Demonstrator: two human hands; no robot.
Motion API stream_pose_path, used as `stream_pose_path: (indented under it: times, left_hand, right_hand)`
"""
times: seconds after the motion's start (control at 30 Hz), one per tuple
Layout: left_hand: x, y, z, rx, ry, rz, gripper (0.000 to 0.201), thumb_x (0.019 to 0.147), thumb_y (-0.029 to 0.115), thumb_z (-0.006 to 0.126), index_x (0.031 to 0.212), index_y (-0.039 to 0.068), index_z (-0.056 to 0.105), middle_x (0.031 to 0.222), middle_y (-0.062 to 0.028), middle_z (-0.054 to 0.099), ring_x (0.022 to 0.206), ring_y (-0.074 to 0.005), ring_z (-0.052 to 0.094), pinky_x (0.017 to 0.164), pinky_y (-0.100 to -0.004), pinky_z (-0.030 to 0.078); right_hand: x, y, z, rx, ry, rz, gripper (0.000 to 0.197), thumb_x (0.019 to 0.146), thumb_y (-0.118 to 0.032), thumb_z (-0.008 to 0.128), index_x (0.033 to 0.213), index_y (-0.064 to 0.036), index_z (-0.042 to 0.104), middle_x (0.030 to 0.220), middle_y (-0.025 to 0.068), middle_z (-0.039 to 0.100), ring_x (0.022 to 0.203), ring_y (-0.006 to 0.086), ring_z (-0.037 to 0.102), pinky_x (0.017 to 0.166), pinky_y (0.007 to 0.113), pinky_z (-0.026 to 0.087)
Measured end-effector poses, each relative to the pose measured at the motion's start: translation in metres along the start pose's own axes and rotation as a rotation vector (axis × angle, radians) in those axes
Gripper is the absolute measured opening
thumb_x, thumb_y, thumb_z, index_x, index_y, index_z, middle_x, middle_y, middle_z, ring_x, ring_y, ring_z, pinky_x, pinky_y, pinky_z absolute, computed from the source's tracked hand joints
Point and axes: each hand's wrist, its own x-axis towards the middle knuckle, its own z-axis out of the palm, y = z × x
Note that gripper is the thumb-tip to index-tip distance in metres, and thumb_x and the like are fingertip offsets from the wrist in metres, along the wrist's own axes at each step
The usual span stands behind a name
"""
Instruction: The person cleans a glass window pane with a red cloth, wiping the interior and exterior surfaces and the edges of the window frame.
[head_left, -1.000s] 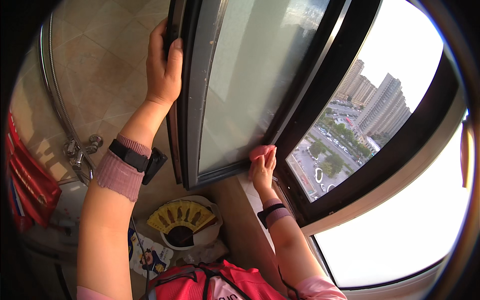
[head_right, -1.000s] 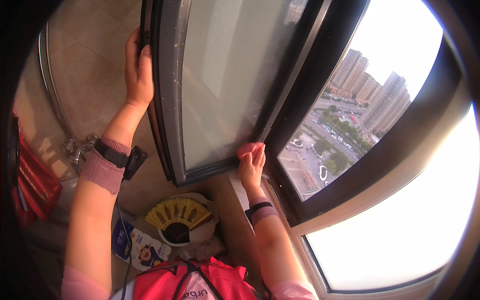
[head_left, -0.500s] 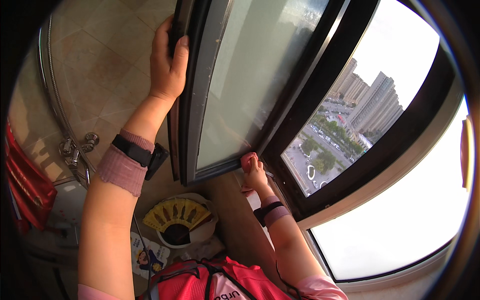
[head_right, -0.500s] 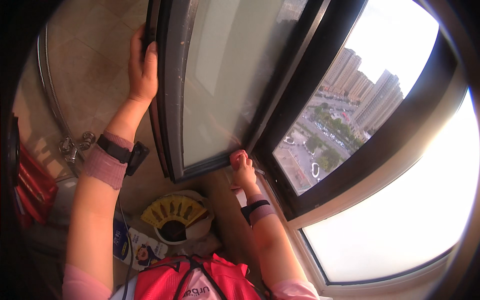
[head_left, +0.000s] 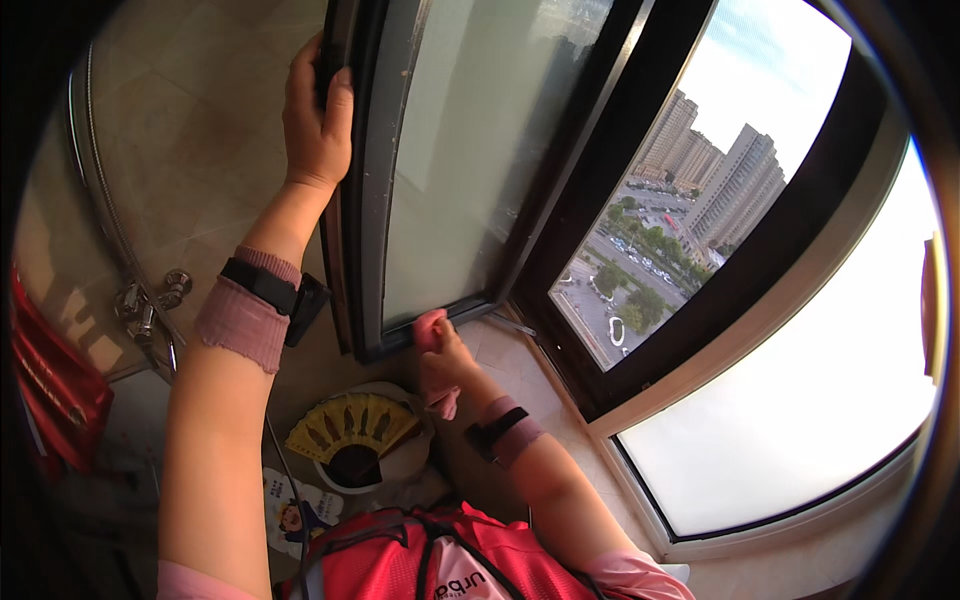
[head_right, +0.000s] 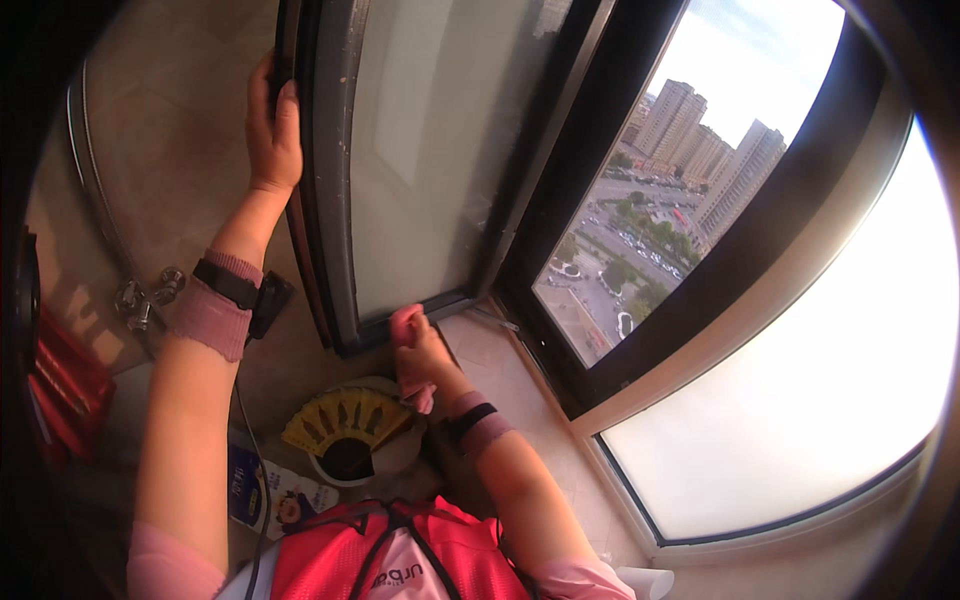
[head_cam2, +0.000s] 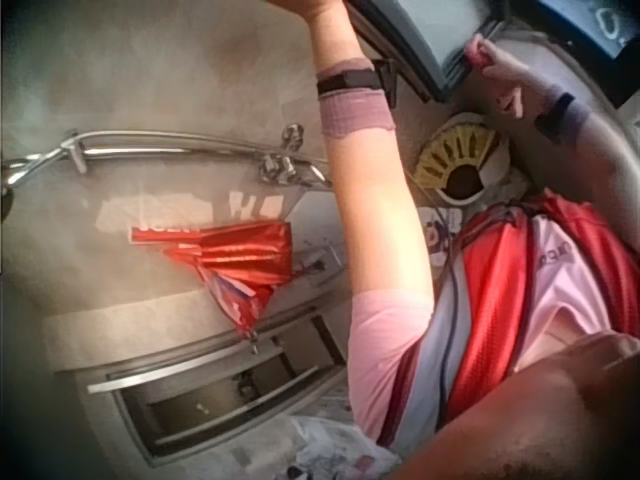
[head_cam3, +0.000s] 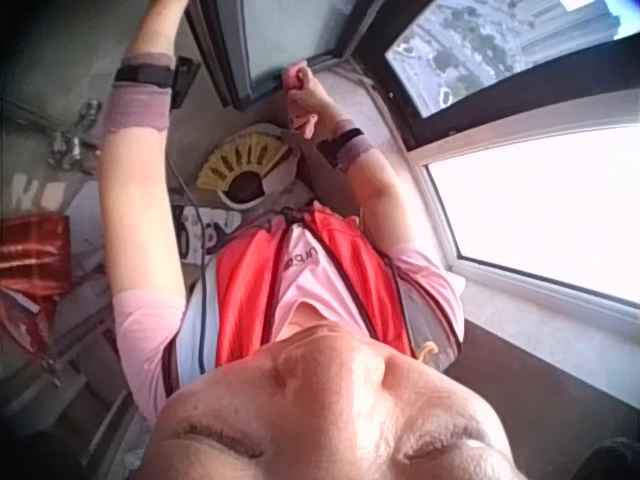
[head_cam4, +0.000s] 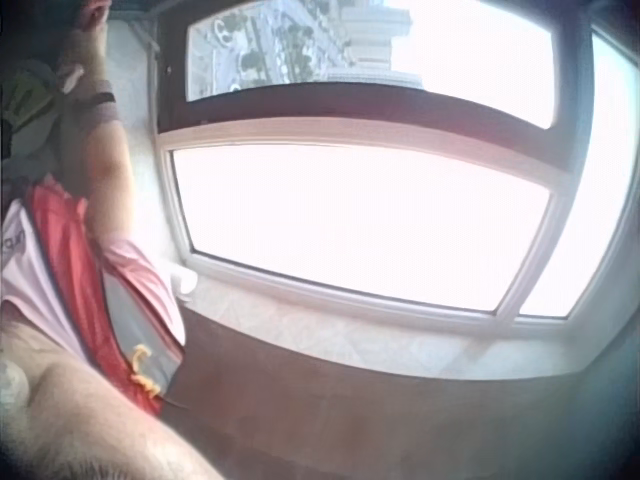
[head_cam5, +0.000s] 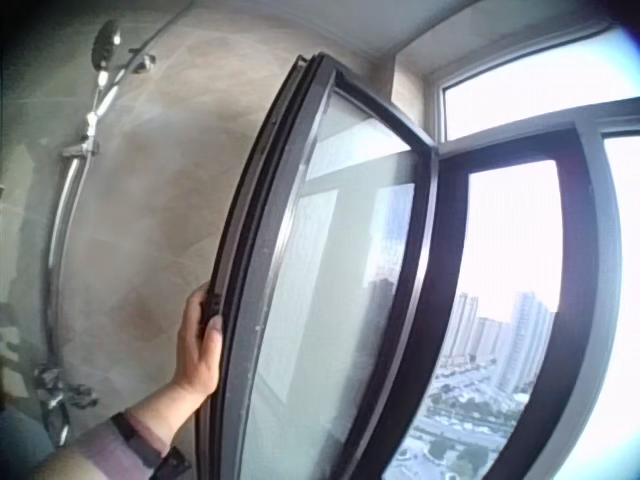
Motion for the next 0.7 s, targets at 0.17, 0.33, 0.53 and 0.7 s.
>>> stream_pose_path:
  times: [0.17, 0.33, 0.53, 0.7]
  left_hand:
    - [0.003, -0.002, -0.004, 0.021, -0.014, 0.051, 0.049, 0.100, 0.026, 0.054, 0.141, 0.001, 0.046, 0.133, -0.0167, 0.059, 0.121, -0.0297, 0.057, 0.105, -0.0385, 0.044]
    - [0.004, 0.002, -0.002, 0.001, -0.030, 0.081, 0.050, 0.099, 0.028, 0.054, 0.140, 0.000, 0.046, 0.132, -0.0185, 0.058, 0.121, -0.0314, 0.056, 0.105, -0.0404, 0.043]
    - [0.003, -0.001, 0.002, 0.045, -0.046, 0.068, 0.051, 0.102, 0.030, 0.050, 0.144, 0.003, 0.041, 0.133, -0.0151, 0.058, 0.121, -0.0256, 0.057, 0.104, -0.0363, 0.043]
    - [0.000, -0.004, -0.002, 0.043, -0.051, 0.044, 0.049, 0.102, 0.028, 0.049, 0.144, 0.003, 0.042, 0.134, -0.0140, 0.058, 0.123, -0.0256, 0.056, 0.105, -0.0358, 0.042]
  right_hand:
    - [-0.033, -0.037, 0.017, 0.250, -0.395, -0.159, 0.077, 0.079, -0.015, 0.071, 0.148, -0.0023, 0.040, 0.134, 0.0172, 0.059, 0.127, 0.0252, 0.055, 0.107, 0.034, 0.042]
    - [-0.014, 0.017, -0.007, 0.372, 0.005, -0.080, 0.071, 0.077, -0.011, 0.070, 0.144, -0.0029, 0.048, 0.130, 0.0145, 0.062, 0.116, 0.0254, 0.060, 0.100, 0.036, 0.048]
    - [0.036, 0.082, -0.077, -0.013, 0.473, -0.059, 0.051, 0.071, -0.020, 0.069, 0.119, -0.0057, 0.057, 0.107, 0.0285, 0.066, 0.100, 0.0447, 0.065, 0.087, 0.049, 0.053]
    - [0.039, 0.043, -0.044, -0.203, 0.325, 0.177, 0.069, 0.077, -0.026, 0.070, 0.135, -0.0071, 0.038, 0.126, 0.0364, 0.052, 0.111, 0.0522, 0.059, 0.094, 0.052, 0.052]
